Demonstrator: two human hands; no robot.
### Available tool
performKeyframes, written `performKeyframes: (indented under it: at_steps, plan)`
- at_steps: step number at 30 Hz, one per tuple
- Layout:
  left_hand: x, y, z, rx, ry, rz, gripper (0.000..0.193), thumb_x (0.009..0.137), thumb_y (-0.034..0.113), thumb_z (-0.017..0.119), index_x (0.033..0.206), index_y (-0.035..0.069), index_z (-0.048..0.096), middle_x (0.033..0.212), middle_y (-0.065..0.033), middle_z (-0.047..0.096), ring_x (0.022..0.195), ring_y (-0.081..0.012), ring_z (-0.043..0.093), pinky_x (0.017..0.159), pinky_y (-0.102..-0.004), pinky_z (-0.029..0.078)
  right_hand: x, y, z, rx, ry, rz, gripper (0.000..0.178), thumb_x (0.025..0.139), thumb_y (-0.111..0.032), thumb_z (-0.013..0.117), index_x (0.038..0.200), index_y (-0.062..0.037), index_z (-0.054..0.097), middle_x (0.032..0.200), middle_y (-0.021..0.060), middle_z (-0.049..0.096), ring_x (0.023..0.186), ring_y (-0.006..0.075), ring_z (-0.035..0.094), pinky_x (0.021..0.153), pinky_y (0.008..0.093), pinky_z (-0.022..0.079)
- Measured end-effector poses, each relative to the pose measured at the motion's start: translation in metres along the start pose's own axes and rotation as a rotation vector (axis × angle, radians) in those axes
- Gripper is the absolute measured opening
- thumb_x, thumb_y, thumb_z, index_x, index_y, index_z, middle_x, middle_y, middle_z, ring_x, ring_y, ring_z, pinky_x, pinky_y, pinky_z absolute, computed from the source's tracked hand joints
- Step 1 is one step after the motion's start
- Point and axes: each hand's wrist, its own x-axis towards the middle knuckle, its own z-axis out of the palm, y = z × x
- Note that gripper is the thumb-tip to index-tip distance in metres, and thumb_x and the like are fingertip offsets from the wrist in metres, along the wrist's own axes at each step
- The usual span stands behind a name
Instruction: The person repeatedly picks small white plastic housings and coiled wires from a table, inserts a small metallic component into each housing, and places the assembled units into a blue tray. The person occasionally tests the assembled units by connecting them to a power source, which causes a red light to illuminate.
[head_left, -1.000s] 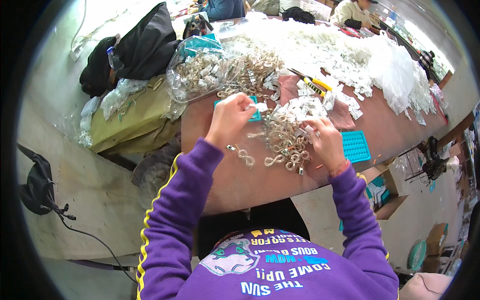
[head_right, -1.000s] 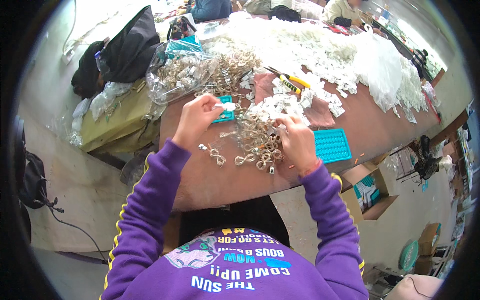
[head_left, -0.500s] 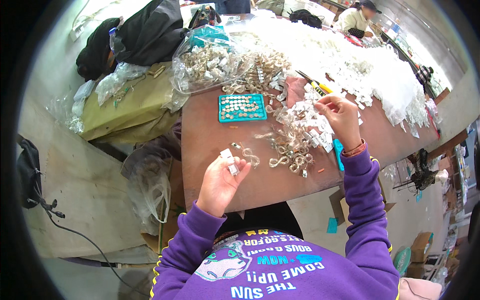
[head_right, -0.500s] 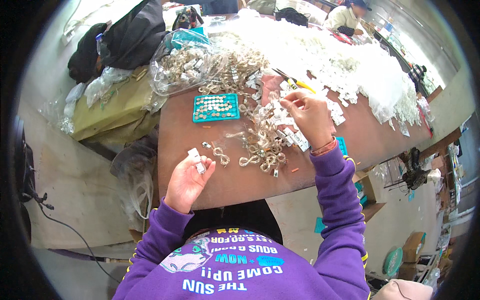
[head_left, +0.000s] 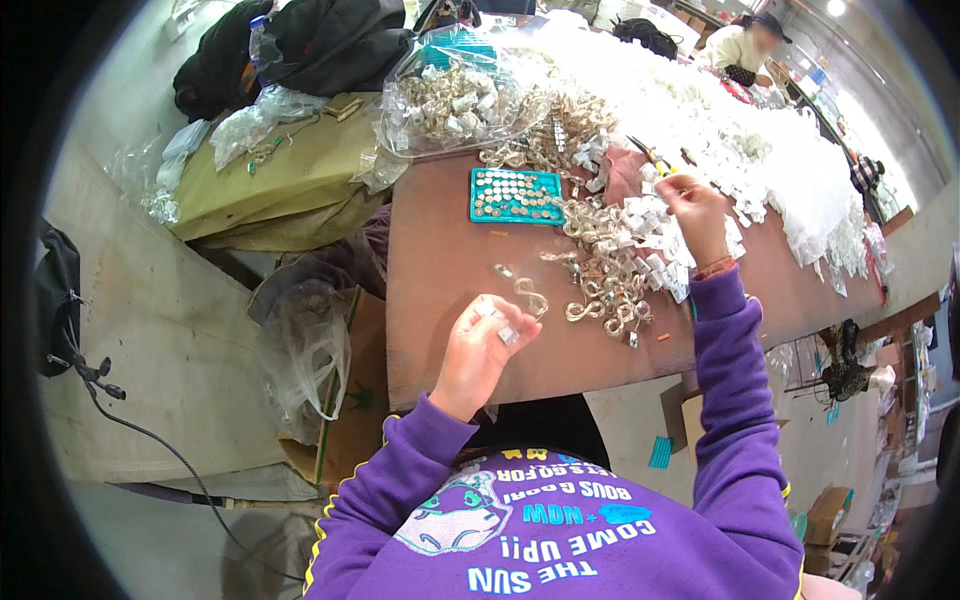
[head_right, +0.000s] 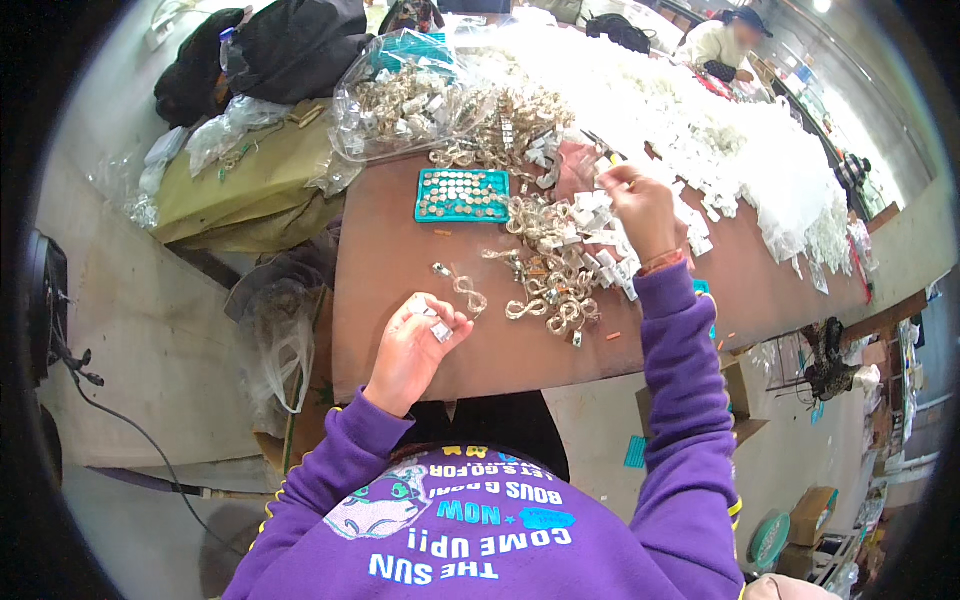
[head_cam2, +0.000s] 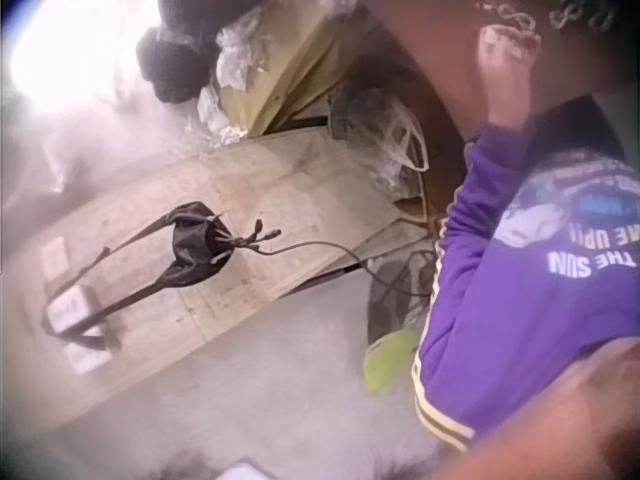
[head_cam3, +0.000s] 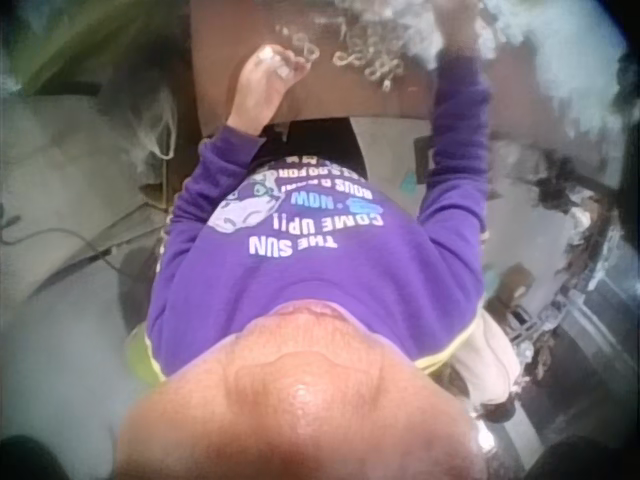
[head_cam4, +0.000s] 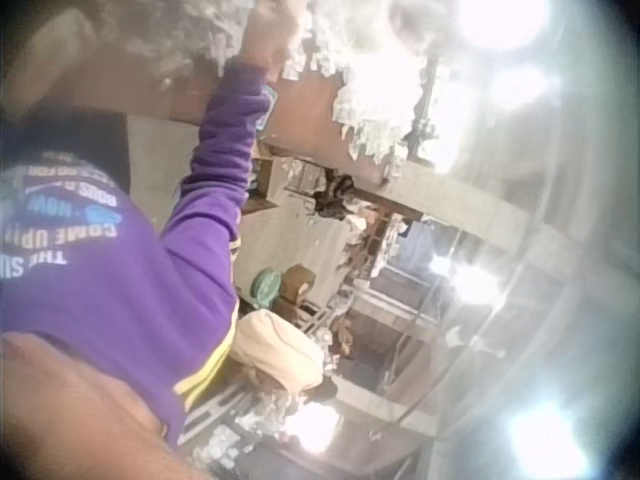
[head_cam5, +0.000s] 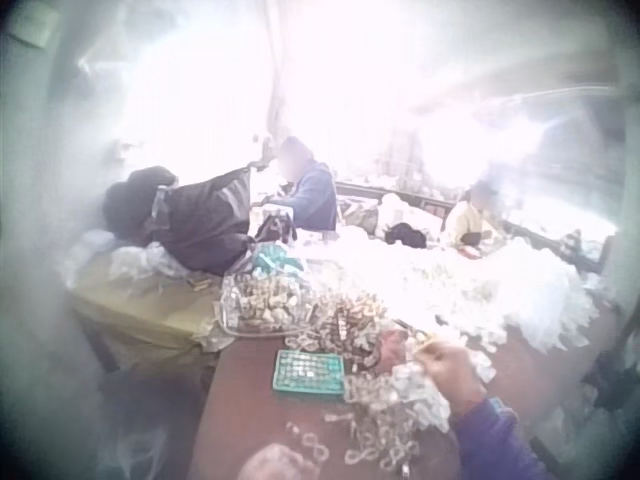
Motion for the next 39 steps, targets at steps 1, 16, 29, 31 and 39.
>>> performKeyframes:
  at_steps: [1,16,29,31,39]
  plan:
    - [0.001,0.000,-0.001,0.011,-0.013,0.008,0.006,0.092,0.004,0.049,0.096,0.005,0.054,0.093,-0.0074,0.058,0.096,-0.0230,0.060,0.098,-0.0441,0.048,-0.001,0.000,0.000,-0.002,-0.115,0.043,0.016,0.087,-0.018,0.069,0.087,-0.0018,0.072,0.062,0.0065,0.065,0.055,0.0091,0.062,0.050,0.0247,0.046]
    - [-0.018,0.008,0.037,0.003,0.012,0.022,0.038,0.096,0.016,0.061,0.129,0.000,0.051,0.106,-0.0072,0.062,0.086,-0.0101,0.058,0.078,-0.0243,0.048,-0.127,-0.095,0.026,1.306,-0.450,0.550,0.008,0.093,-0.008,0.061,0.096,-0.0017,0.062,0.087,0.0074,0.065,0.068,0.0134,0.062,0.063,0.0268,0.050]
    - [-0.026,0.022,0.031,0.471,0.150,0.382,0.030,0.095,0.012,0.061,0.122,0.000,0.057,0.103,-0.0097,0.065,0.080,-0.0097,0.056,0.073,-0.0223,0.047,-0.159,-0.108,0.048,1.364,-0.431,0.451,0.006,0.090,-0.003,0.062,0.095,0.0003,0.061,0.091,0.0076,0.062,0.074,0.0158,0.062,0.069,0.0284,0.049]
    - [-0.027,0.025,0.030,0.632,0.139,0.455,0.031,0.094,0.011,0.063,0.121,-0.001,0.058,0.101,-0.0101,0.067,0.078,-0.0100,0.058,0.071,-0.0229,0.048,-0.158,-0.104,0.047,1.331,-0.432,0.395,0.006,0.090,-0.002,0.061,0.094,0.0008,0.061,0.092,0.0079,0.062,0.076,0.0160,0.061,0.071,0.0292,0.049]
    - [-0.026,0.033,0.026,1.057,0.039,0.699,0.030,0.090,0.003,0.065,0.120,-0.001,0.059,0.095,-0.0116,0.071,0.080,-0.0108,0.064,0.069,-0.0235,0.052,-0.141,-0.096,0.037,1.172,-0.488,0.336,0.012,0.090,-0.005,0.061,0.100,0.0012,0.062,0.101,0.0070,0.061,0.095,0.0165,0.060,0.085,0.0292,0.047]
